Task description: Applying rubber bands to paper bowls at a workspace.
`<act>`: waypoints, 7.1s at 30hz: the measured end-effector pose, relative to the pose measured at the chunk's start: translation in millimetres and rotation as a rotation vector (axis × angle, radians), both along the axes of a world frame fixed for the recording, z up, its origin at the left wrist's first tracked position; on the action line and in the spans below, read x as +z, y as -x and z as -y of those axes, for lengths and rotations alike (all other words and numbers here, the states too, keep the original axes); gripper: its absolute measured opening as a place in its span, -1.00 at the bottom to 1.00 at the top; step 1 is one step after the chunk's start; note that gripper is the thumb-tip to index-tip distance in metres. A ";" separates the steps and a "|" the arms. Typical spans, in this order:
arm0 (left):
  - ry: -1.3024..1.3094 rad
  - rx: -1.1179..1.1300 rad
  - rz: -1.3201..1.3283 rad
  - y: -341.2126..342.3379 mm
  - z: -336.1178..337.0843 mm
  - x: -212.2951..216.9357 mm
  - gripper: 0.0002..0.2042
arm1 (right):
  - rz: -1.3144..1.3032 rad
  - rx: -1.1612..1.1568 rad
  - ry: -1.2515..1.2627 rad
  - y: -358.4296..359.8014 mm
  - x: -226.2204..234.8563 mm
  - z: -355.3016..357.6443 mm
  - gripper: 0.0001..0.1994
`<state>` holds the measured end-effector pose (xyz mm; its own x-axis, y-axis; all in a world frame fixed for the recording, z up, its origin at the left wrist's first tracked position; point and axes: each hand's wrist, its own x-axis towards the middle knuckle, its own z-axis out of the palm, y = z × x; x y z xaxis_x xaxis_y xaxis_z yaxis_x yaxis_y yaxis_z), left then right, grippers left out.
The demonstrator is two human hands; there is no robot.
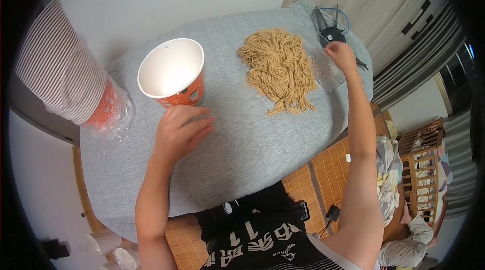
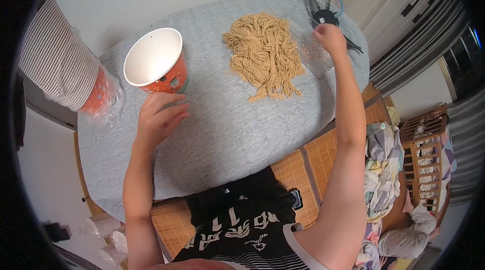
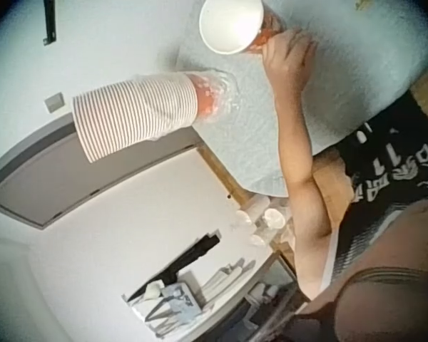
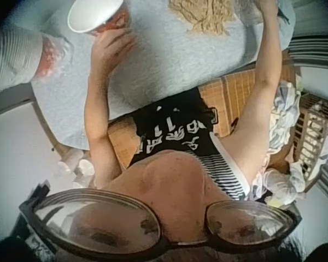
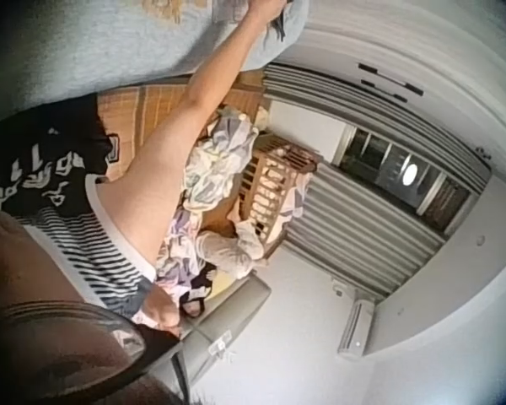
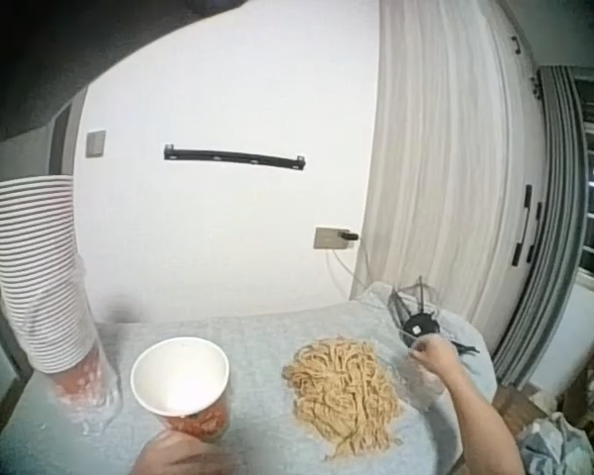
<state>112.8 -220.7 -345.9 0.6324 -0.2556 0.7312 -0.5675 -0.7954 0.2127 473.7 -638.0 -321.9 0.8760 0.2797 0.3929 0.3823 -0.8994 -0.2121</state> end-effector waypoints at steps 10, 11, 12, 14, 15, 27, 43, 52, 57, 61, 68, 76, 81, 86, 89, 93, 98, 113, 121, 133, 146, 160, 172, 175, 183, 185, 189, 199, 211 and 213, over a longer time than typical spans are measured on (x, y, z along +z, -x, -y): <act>0.014 0.086 0.011 4.8 -13.1 0.8 -0.80 | -0.213 0.332 0.065 -27.2 33.0 -113.3 -0.67; 0.018 0.081 0.018 4.4 -13.3 1.7 -0.80 | -0.265 0.315 0.116 -32.1 28.6 -113.3 -0.67; 0.023 0.076 0.026 3.6 -13.1 2.6 -0.81 | -0.240 0.279 0.124 -35.0 22.6 -110.8 -0.69; 0.031 0.077 0.038 3.5 -13.2 3.7 -0.81 | -0.255 0.310 0.035 -37.0 19.1 -104.4 -0.70; 0.039 0.070 0.049 2.9 -12.8 4.1 -0.81 | -0.272 0.333 -0.055 -38.2 17.3 -100.7 -0.70; 0.061 0.073 0.141 3.6 -14.1 7.4 -0.79 | -0.191 0.350 -0.928 -24.0 89.4 -101.9 -0.72; 0.497 -0.135 -0.031 34.1 -18.4 15.6 -0.23 | -0.164 1.055 -0.291 286.5 76.8 -220.9 -0.86; 0.266 0.078 -0.886 88.2 -32.8 5.1 -0.89 | -0.303 1.157 -0.245 320.1 -26.5 -239.1 -0.88; 0.627 0.221 -0.936 140.8 -100.9 6.3 -0.79 | -0.383 1.060 -0.288 298.7 -43.5 -231.6 -0.88; 0.712 0.419 -1.022 165.3 -127.7 11.2 -0.75 | -0.416 0.974 -0.230 282.3 -57.1 -219.7 -0.86; 0.207 0.454 -0.584 107.4 -41.8 11.1 -0.68 | -0.415 0.914 -0.015 287.6 -55.6 -210.7 -0.71; -0.113 0.253 -0.332 31.8 37.6 -37.6 -0.55 | -0.258 0.698 -0.412 258.0 -30.8 -132.4 -0.63; -0.191 0.187 -0.404 -5.9 56.9 -46.7 -0.75 | -0.218 0.703 -0.384 256.1 -46.9 -101.3 -0.70; -0.177 0.200 -0.553 12.8 24.6 -33.0 -0.88 | -0.201 0.663 -0.286 260.8 -56.5 -101.8 -0.66; -0.118 0.293 -0.583 43.5 -1.7 -15.8 -0.91 | -0.162 0.672 -0.272 257.1 -66.8 -96.8 -0.64; -0.065 0.525 -0.600 96.9 -53.4 -2.2 -0.92 | -0.172 0.695 -0.244 258.9 -67.0 -103.0 -0.63; -0.110 0.769 -0.686 121.2 -100.1 -4.3 -0.85 | -0.111 0.709 -0.244 262.9 -75.5 -118.7 -0.68; -0.200 0.426 -0.670 10.5 18.6 -28.5 -0.78 | 0.402 0.951 -0.298 227.5 16.0 -226.6 -0.52; 0.327 -0.002 -0.653 -3.3 -0.8 -5.9 -0.92 | 0.007 1.041 0.208 196.1 53.1 -302.8 -0.72; 1.009 0.364 -0.351 -6.3 -24.6 -9.0 -0.91 | -0.400 1.242 -0.054 162.5 60.7 -342.7 -0.76; 0.951 0.415 -0.265 -12.6 -31.5 -14.7 -0.94 | -0.530 1.224 0.012 167.0 60.4 -346.0 -0.79; 0.906 0.453 -0.214 -16.9 -32.1 -15.3 -0.93 | -0.535 1.300 0.017 165.8 56.4 -349.5 -0.78; 0.946 0.424 -0.209 -19.9 -32.1 -15.9 -0.91 | -0.550 1.307 0.025 163.7 51.8 -352.9 -0.79; 1.000 0.408 -0.237 -18.1 -30.8 -14.4 -0.89 | -0.522 1.315 0.018 166.8 58.7 -352.0 -0.82; 0.997 0.322 -0.204 -14.3 -31.0 -17.2 -0.86 | -0.072 1.152 0.002 220.2 73.5 -333.3 -0.85; 1.004 0.303 -0.219 -11.9 -28.6 -17.1 -0.86 | 0.062 1.072 -0.022 238.9 65.5 -328.7 -0.87; 1.004 0.263 -0.232 -6.9 -28.2 -17.4 -0.85 | 0.194 0.970 -0.271 262.9 28.3 -319.4 -0.96; 0.788 0.474 -0.228 -3.3 -21.6 -3.9 -0.86 | 0.067 0.981 -0.712 257.9 -39.6 -315.8 -0.90; 0.975 0.325 -0.351 1.4 -31.4 2.9 -0.87 | -0.956 0.820 -0.961 252.1 -26.5 -305.5 -0.76; 1.103 0.274 -0.423 0.8 -32.4 3.4 -0.84 | -1.080 0.767 -1.021 247.7 -26.0 -305.0 -0.74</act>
<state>111.9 -188.3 -342.5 0.8098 0.5537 0.1939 -0.1303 -0.1524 0.9797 226.0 -333.0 -347.9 0.6377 0.7700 0.0196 -0.0637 0.0781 -0.9949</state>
